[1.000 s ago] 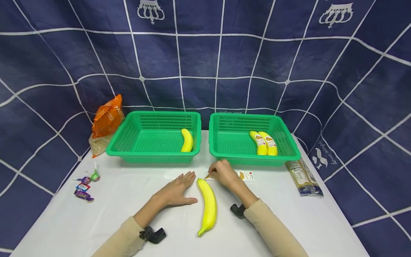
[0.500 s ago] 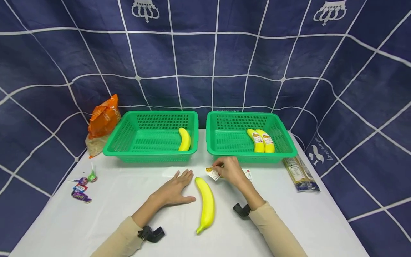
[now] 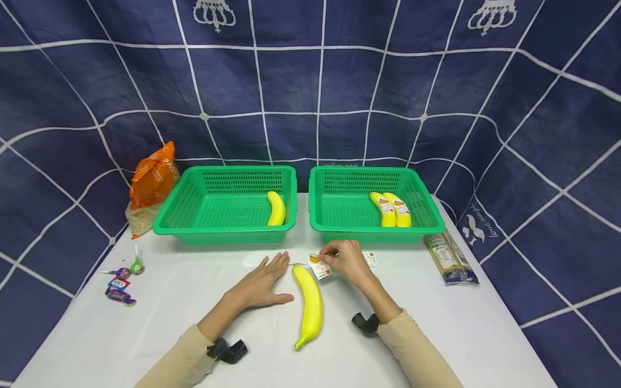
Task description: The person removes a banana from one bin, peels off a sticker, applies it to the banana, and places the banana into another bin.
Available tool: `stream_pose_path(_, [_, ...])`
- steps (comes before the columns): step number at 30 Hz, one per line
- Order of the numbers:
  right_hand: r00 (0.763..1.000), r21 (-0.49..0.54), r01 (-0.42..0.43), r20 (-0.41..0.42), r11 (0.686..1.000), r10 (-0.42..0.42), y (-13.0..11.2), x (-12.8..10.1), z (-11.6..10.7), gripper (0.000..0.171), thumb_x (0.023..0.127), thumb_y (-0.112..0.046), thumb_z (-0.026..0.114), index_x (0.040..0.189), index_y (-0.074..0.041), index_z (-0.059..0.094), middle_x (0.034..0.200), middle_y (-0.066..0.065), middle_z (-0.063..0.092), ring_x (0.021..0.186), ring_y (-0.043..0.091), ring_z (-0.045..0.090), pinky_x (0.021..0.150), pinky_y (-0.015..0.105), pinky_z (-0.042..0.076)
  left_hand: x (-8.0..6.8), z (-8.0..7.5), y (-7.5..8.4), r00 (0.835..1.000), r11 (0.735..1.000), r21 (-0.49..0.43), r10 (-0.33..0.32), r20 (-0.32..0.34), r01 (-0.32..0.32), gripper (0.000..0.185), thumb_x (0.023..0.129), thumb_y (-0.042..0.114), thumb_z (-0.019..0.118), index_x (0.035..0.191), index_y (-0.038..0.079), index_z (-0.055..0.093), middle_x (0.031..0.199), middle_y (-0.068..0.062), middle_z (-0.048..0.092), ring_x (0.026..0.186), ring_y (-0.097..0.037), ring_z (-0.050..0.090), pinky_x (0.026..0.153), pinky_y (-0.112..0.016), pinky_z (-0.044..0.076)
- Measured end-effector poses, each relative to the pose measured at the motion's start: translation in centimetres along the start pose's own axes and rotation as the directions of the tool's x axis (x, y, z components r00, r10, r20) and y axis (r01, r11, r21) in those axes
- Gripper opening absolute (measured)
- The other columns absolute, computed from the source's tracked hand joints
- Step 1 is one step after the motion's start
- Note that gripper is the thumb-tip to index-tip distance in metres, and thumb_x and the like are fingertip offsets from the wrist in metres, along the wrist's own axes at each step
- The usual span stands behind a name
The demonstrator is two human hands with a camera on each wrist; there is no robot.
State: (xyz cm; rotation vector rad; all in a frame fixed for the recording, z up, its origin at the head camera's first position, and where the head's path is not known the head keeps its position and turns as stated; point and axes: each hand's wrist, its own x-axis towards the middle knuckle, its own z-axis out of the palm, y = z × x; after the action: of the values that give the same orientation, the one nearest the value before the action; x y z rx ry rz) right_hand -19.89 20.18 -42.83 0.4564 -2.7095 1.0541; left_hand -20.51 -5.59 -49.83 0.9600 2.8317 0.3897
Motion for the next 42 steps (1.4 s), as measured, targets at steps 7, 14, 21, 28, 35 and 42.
stream_pose_path(7, [1.000,0.030,-0.021,0.007,0.999,0.021,-0.9,-1.2,-0.6,0.005,0.078,-0.015,0.081,0.078,-0.012,0.077,0.071,-0.004,0.073,0.065,0.004,0.064,0.061,0.018,0.053,-0.1,-0.3,0.2,1.000,1.000,-0.002,0.002,-0.021,-0.002,0.107,0.081,0.074,0.055,0.154,0.004,0.023,0.163,-0.010,0.018,0.152,-0.024,0.016,0.124,-0.049,0.015])
stream_pose_path(14, [1.000,0.030,-0.025,-0.001,0.999,0.025,-1.9,-2.3,-0.8,0.005,0.078,-0.016,0.081,0.077,-0.013,0.076,0.070,-0.005,0.072,0.063,0.002,0.061,0.059,0.018,0.052,-0.7,-0.3,1.2,0.999,0.995,-0.096,0.023,-0.033,-0.027,0.113,0.078,0.075,0.058,0.155,0.003,0.019,0.164,-0.011,0.014,0.153,-0.023,0.012,0.124,-0.048,0.014])
stream_pose_path(21, [0.999,0.024,-0.036,-0.019,0.999,0.036,-2.3,-2.8,-0.9,0.005,0.077,-0.015,0.082,0.077,-0.014,0.077,0.069,-0.006,0.071,0.063,0.002,0.062,0.059,0.018,0.052,-1.6,0.2,3.6,0.999,0.954,-0.301,-0.025,-0.042,0.011,0.123,0.074,0.077,0.061,0.156,0.002,0.009,0.165,-0.011,0.006,0.153,-0.023,0.006,0.124,-0.045,0.015])
stream_pose_path(28, [0.998,0.038,-0.070,-0.010,0.997,0.070,-3.0,-3.4,-1.1,0.005,0.077,-0.017,0.081,0.077,-0.015,0.076,0.068,-0.007,0.071,0.064,0.003,0.063,0.059,0.018,0.051,-2.3,0.9,5.3,0.997,0.925,-0.378,-0.068,-0.047,0.045,0.125,0.072,0.075,0.064,0.157,0.005,0.005,0.165,-0.010,0.003,0.153,-0.022,0.004,0.124,-0.043,0.014])
stream_pose_path(35, [0.999,0.026,-0.054,0.000,0.998,0.054,-3.5,-3.8,-0.7,0.007,0.076,-0.017,0.083,0.075,-0.016,0.076,0.066,-0.010,0.069,0.064,0.002,0.062,0.059,0.017,0.049,-2.2,1.5,5.4,0.998,0.948,-0.317,-0.037,-0.043,0.022,0.124,0.073,0.079,0.060,0.156,0.003,0.009,0.165,-0.010,0.004,0.153,-0.022,0.007,0.124,-0.044,0.016])
stream_pose_path(42, [0.995,0.058,-0.093,0.046,0.994,0.091,-3.5,-4.1,0.1,0.007,0.076,-0.019,0.083,0.075,-0.016,0.076,0.065,-0.009,0.069,0.062,0.001,0.061,0.060,0.018,0.048,-2.1,1.4,5.2,0.999,0.948,-0.317,-0.020,-0.036,0.008,0.123,0.073,0.078,0.060,0.156,0.004,0.008,0.165,-0.008,0.003,0.153,-0.020,0.009,0.124,-0.042,0.016])
